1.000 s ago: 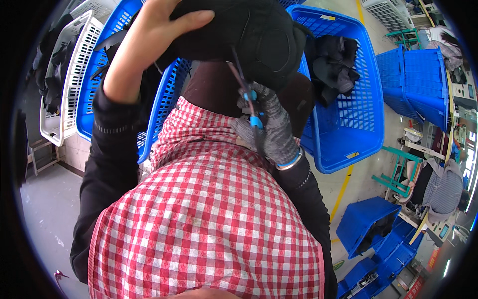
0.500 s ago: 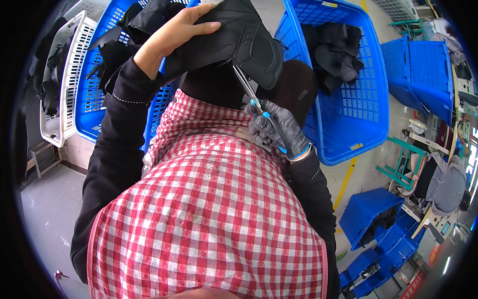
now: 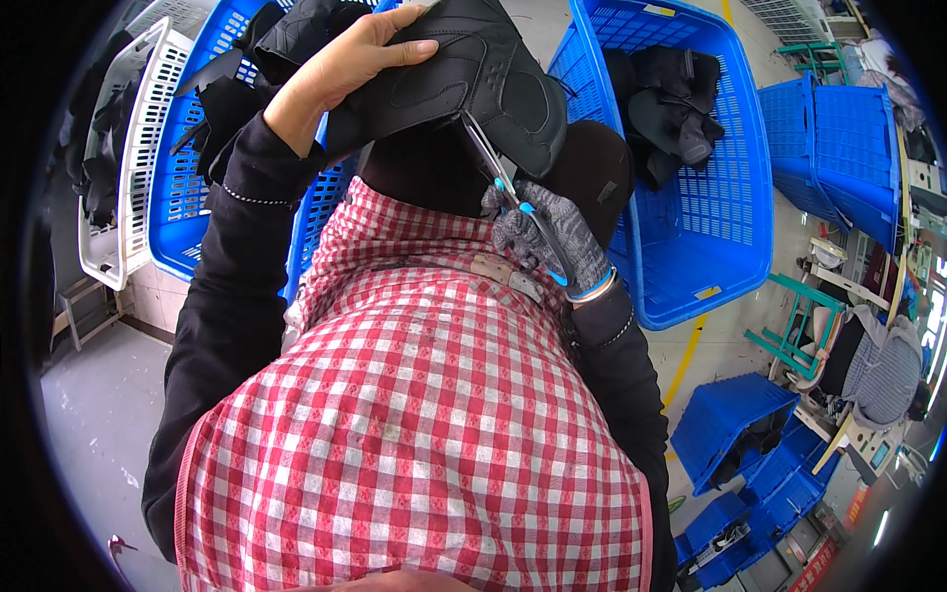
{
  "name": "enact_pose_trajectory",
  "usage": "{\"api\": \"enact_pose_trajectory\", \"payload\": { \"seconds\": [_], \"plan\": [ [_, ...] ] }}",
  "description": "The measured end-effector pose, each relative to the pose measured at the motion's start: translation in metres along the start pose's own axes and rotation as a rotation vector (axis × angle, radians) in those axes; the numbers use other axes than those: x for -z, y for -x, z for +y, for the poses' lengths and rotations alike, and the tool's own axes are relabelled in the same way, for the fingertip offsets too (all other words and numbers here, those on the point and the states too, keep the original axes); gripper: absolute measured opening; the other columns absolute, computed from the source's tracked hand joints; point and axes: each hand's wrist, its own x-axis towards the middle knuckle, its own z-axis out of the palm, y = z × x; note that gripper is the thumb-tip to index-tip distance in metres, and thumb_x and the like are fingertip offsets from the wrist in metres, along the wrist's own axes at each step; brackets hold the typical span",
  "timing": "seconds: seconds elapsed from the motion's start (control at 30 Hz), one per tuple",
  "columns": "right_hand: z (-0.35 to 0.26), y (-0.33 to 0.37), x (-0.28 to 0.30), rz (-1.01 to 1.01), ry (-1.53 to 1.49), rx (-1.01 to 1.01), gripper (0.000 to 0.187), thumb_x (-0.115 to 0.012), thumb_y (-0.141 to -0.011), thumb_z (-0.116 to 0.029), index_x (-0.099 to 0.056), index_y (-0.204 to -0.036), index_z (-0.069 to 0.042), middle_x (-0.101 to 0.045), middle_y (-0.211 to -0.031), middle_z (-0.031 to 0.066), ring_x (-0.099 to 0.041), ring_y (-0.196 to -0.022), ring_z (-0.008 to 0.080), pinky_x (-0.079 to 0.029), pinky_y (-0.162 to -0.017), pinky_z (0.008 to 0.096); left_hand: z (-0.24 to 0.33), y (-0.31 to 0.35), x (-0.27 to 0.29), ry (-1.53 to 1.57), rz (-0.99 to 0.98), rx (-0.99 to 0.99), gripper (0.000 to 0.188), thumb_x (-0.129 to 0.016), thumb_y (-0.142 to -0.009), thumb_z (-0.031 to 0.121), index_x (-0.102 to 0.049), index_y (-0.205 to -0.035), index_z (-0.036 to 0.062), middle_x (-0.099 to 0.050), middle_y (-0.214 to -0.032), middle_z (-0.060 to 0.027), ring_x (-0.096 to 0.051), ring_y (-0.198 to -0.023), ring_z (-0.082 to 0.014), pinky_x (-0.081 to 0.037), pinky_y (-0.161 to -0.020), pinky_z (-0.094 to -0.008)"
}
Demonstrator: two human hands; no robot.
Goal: The person uses scissors to trim excess fabric from a black shoe upper held in the left hand. They repeatedly cut along the edges, rotate the piece, and place trimmed scraps into a nearby blue basket.
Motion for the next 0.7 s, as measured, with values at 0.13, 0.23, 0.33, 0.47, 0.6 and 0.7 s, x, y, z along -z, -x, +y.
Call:
{"api": "enact_pose_trajectory", "payload": {
  "seconds": [0.13, 0.23, 0.33, 0.47, 0.6, 0.7],
  "plan": [
    [-0.004, -0.001, -0.002, -0.008, -0.146, -0.080, 0.058, -0.072, -0.097, -0.048, -0.064, -0.128, -0.001, -0.069, -0.082, 0.0015, -0.061, -0.062, 0.0034, -0.044, -0.052, 0.0159, 0.006, 0.001, 0.000, -0.013, 0.018, -0.053, 0.063, -0.077, -0.096, 0.022, -0.052, -0.146, -0.0078, -0.070, -0.127, -0.0163, -0.072, -0.107, -0.0206, -0.058, -0.099, -0.0314],
    [-0.002, 0.002, -0.010, -0.004, -0.062, 0.035, 0.045, -0.069, -0.102, -0.036, -0.064, -0.127, 0.001, -0.069, -0.082, 0.0011, -0.061, -0.063, 0.0016, -0.042, -0.051, 0.0141, 0.017, 0.008, 0.005, 0.011, -0.040, 0.022, 0.058, -0.076, -0.096, 0.021, -0.056, -0.143, -0.0061, -0.072, -0.123, -0.0133, -0.073, -0.105, -0.0187, -0.058, -0.099, -0.0306],
    [-0.002, 0.002, -0.014, -0.050, -0.081, 0.023, 0.050, -0.072, -0.099, -0.043, -0.065, -0.125, 0.000, -0.067, -0.076, -0.0015, -0.059, -0.060, 0.0012, -0.043, -0.051, 0.0149, 0.027, 0.015, 0.009, 0.062, -0.073, 0.078, 0.053, -0.076, -0.096, 0.021, -0.059, -0.140, -0.0044, -0.073, -0.119, -0.0103, -0.073, -0.103, -0.0167, -0.058, -0.099, -0.0299],
    [-0.004, 0.001, -0.013, -0.045, -0.005, 0.021, 0.047, -0.070, -0.101, -0.040, -0.065, -0.126, 0.000, -0.067, -0.075, -0.0024, -0.059, -0.059, 0.0012, -0.044, -0.053, 0.0155, 0.032, 0.019, 0.010, 0.045, -0.083, 0.069, 0.049, -0.076, -0.096, 0.020, -0.062, -0.137, -0.0031, -0.074, -0.117, -0.0089, -0.073, -0.102, -0.0160, -0.057, -0.099, -0.0290],
    [-0.004, -0.002, -0.007, -0.062, 0.022, 0.004, 0.040, -0.066, -0.104, -0.032, -0.065, -0.125, 0.003, -0.068, -0.077, -0.0014, -0.061, -0.062, 0.0016, -0.047, -0.054, 0.0156, 0.032, 0.019, 0.014, 0.036, -0.093, 0.061, 0.056, -0.077, -0.096, 0.023, -0.059, -0.140, -0.0047, -0.072, -0.120, -0.0102, -0.072, -0.104, -0.0158, -0.056, -0.100, -0.0274],
    [-0.003, -0.010, 0.001, -0.116, -0.201, -0.079, 0.038, -0.065, -0.105, -0.027, -0.065, -0.125, 0.005, -0.070, -0.081, 0.0014, -0.064, -0.068, 0.0028, -0.051, -0.058, 0.0169, 0.034, 0.018, 0.020, 0.029, -0.122, 0.079, 0.072, -0.079, -0.095, 0.028, -0.049, -0.149, -0.0087, -0.068, -0.126, -0.0132, -0.070, -0.110, -0.0161, -0.054, -0.103, -0.0258]
  ]
}}
